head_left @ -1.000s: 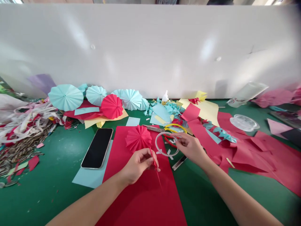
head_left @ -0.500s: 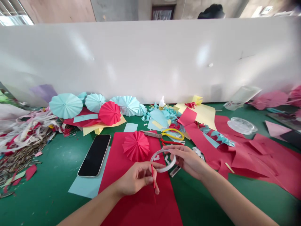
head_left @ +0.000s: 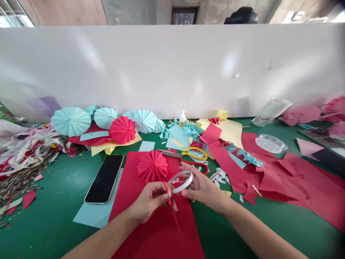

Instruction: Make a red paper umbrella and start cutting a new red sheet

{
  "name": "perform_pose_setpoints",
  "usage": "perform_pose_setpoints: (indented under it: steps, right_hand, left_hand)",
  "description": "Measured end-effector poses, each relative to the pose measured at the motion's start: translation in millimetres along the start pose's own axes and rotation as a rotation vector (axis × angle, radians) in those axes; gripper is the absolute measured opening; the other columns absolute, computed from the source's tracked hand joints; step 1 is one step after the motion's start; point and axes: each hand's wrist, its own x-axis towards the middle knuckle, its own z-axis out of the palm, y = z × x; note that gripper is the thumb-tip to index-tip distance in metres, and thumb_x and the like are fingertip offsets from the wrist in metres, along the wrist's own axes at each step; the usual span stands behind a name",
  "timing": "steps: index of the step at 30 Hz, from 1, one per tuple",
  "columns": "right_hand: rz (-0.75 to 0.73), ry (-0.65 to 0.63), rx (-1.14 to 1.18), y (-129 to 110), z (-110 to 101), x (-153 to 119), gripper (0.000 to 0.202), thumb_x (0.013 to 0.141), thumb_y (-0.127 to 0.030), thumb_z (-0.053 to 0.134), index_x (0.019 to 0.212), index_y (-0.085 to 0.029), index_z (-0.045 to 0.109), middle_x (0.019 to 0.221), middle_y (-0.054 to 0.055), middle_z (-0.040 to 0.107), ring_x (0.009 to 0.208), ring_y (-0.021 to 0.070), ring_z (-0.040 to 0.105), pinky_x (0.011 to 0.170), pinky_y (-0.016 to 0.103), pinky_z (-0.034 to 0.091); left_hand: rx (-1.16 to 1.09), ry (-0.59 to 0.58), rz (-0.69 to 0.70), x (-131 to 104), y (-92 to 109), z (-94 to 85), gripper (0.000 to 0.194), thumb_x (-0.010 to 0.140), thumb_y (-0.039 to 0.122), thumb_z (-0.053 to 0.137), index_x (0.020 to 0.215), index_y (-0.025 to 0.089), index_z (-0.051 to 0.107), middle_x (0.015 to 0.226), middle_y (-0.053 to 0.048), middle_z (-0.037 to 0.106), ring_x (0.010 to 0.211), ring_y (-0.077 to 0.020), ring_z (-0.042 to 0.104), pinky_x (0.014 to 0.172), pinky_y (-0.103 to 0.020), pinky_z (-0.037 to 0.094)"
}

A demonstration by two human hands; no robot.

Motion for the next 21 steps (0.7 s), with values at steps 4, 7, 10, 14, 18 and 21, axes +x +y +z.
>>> perform_pose_setpoints:
  steps: [4,7,10,14,18,21]
  right_hand:
    - [-0.11,0.067,-0.206,0.0,5.1,-0.2,0.068,0.067,-0.03,0.067,0.125,-0.023,0.031,0.113,0.01,0.05,0.096,0.0195,0.056,0.078,0.034,0.049]
    - [-0.243,0.215,-0.492,-3.9,7.3,-2.4,0.056,0.07,-0.028,0.064,0.12,-0.024,0.038,0.12,0.01,0.046,0.103,0.0215,0.052,0.079,0.035,0.049]
    - [-0.401,0.327,-0.691,-4.8,9.4,-4.8,0.048,0.07,-0.026,0.063,0.115,-0.024,0.046,0.121,0.01,0.045,0.109,0.0237,0.047,0.082,0.036,0.049]
    - [-0.567,0.412,-0.809,0.2,11.9,-7.8,0.045,0.073,-0.024,0.062,0.116,-0.024,0.048,0.121,0.011,0.048,0.113,0.0242,0.046,0.089,0.039,0.045]
    - [-0.645,0.446,-0.856,2.5,14.7,-10.7,0.046,0.073,-0.022,0.063,0.116,-0.024,0.049,0.12,0.012,0.052,0.112,0.0239,0.049,0.089,0.039,0.047]
    - [-0.665,0.473,-0.862,0.8,16.1,-11.2,0.043,0.073,-0.022,0.063,0.115,-0.025,0.052,0.116,0.011,0.055,0.107,0.0242,0.053,0.085,0.039,0.049]
  left_hand:
    - [-0.076,-0.005,-0.008,-1.5,1.7,3.7,0.019,0.07,0.028,0.067,0.069,0.011,0.057,0.077,-0.002,0.055,0.059,-0.0128,0.06,0.061,-0.027,0.046]
    - [-0.116,0.008,-0.018,-1.8,2.0,5.8,0.017,0.071,0.026,0.067,0.07,0.011,0.058,0.073,-0.001,0.054,0.059,-0.0129,0.061,0.062,-0.026,0.046]
    - [-0.139,0.019,-0.034,-1.3,1.7,7.0,0.018,0.07,0.026,0.068,0.07,0.011,0.059,0.074,-0.002,0.056,0.059,-0.0129,0.061,0.062,-0.025,0.047]
    - [-0.164,0.035,-0.052,-1.0,1.9,7.7,0.021,0.068,0.028,0.07,0.069,0.011,0.058,0.072,-0.002,0.057,0.058,-0.0125,0.061,0.06,-0.025,0.047]
    - [-0.175,0.044,-0.072,-1.4,1.5,7.0,0.021,0.067,0.028,0.07,0.069,0.011,0.057,0.071,-0.002,0.057,0.059,-0.0131,0.061,0.06,-0.025,0.047]
    - [-0.181,0.043,-0.072,-1.2,0.5,6.0,0.021,0.068,0.028,0.07,0.07,0.011,0.057,0.072,-0.002,0.056,0.06,-0.0132,0.061,0.061,-0.025,0.048]
